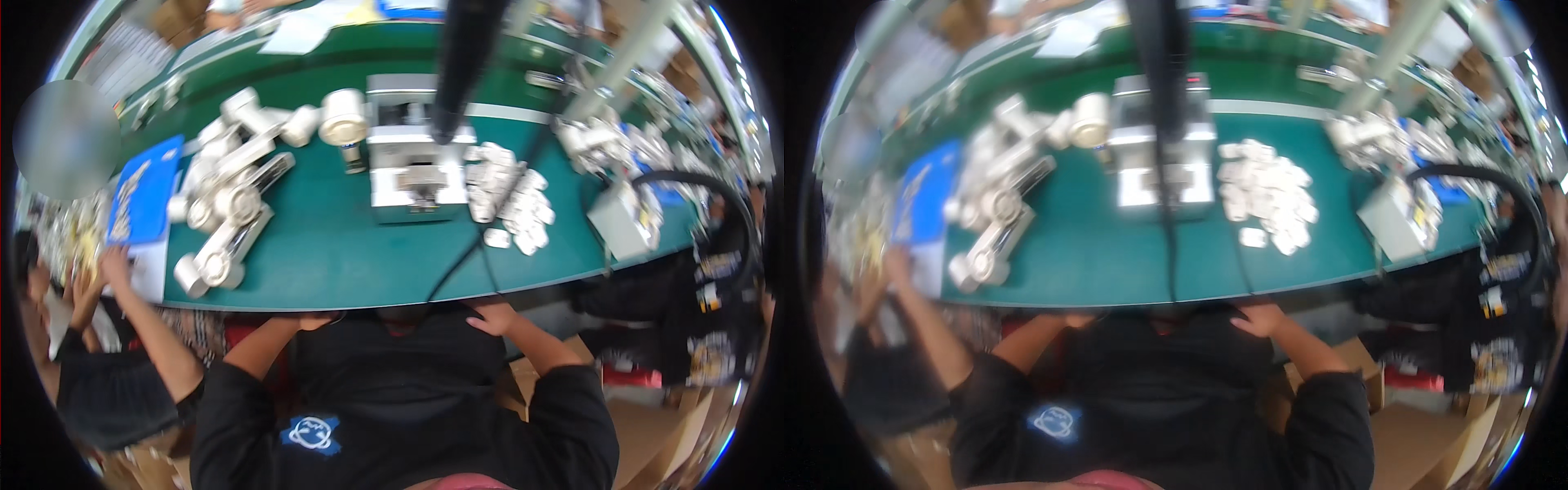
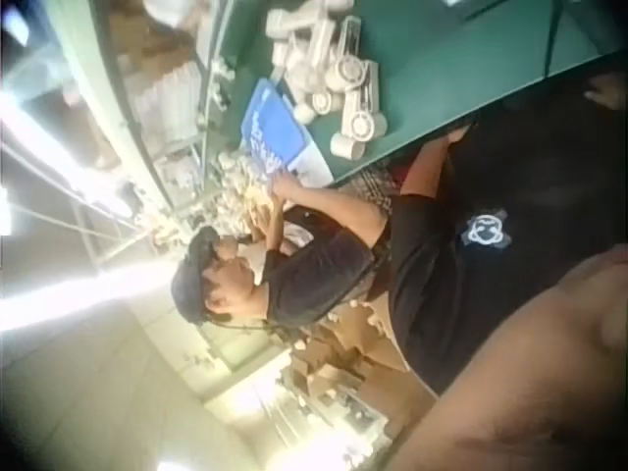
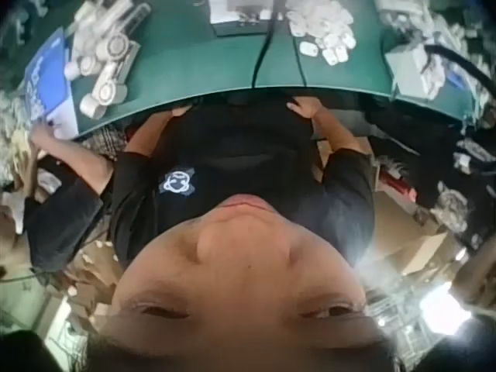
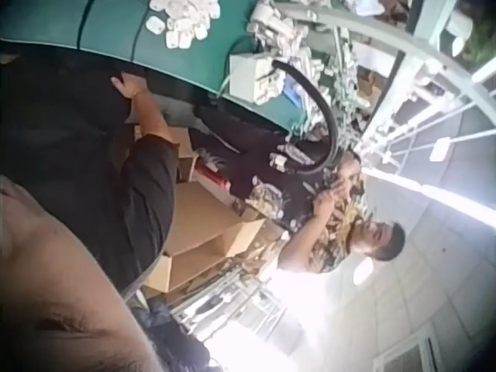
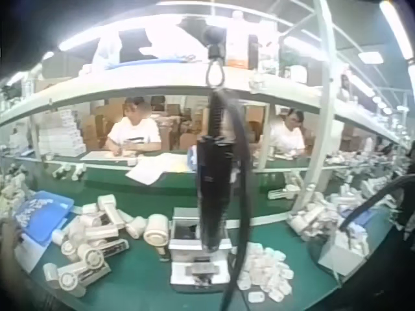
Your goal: The recorder is assembling electronic power adapters, using a power screwdriver to secure components.
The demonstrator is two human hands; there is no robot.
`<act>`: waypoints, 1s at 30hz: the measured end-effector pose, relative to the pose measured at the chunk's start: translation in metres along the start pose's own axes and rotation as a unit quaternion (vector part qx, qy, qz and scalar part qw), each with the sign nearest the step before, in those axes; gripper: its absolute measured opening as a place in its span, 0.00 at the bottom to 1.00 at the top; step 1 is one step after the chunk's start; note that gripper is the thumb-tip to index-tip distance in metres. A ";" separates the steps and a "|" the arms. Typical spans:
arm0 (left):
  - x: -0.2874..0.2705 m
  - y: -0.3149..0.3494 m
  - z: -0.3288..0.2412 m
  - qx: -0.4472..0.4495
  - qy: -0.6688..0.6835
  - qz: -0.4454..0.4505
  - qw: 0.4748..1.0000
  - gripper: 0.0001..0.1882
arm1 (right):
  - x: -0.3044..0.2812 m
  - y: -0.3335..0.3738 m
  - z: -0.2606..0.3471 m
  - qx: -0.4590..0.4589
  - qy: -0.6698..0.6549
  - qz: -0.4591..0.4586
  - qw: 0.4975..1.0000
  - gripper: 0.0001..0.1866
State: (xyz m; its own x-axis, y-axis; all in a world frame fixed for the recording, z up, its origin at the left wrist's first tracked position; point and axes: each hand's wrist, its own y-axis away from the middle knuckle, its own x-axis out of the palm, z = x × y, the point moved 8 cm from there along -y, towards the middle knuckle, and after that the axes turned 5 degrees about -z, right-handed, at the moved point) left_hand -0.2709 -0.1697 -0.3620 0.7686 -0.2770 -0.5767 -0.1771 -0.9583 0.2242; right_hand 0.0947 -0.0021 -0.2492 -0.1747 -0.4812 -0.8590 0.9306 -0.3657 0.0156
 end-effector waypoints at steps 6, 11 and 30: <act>-0.063 -0.042 -0.141 -0.137 -0.174 0.003 0.975 0.21 | 0.007 -0.007 -0.031 0.183 0.017 -0.045 0.982 0.24; -0.055 0.033 -0.244 0.168 0.071 0.105 0.978 0.23 | 0.002 -0.022 -0.021 0.177 0.012 -0.041 0.983 0.26; -0.078 0.080 -0.520 0.495 0.340 0.253 0.759 0.18 | 0.032 -0.016 -0.061 0.286 -0.059 -0.255 0.922 0.16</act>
State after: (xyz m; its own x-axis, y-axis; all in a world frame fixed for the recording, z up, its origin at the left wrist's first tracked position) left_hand -0.0253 -0.1883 0.1090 0.5278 -0.8494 -0.0005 -0.6720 -0.4172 -0.6118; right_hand 0.0941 0.0371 -0.3081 -0.6075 -0.2015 -0.7683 0.4023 -0.9121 -0.0789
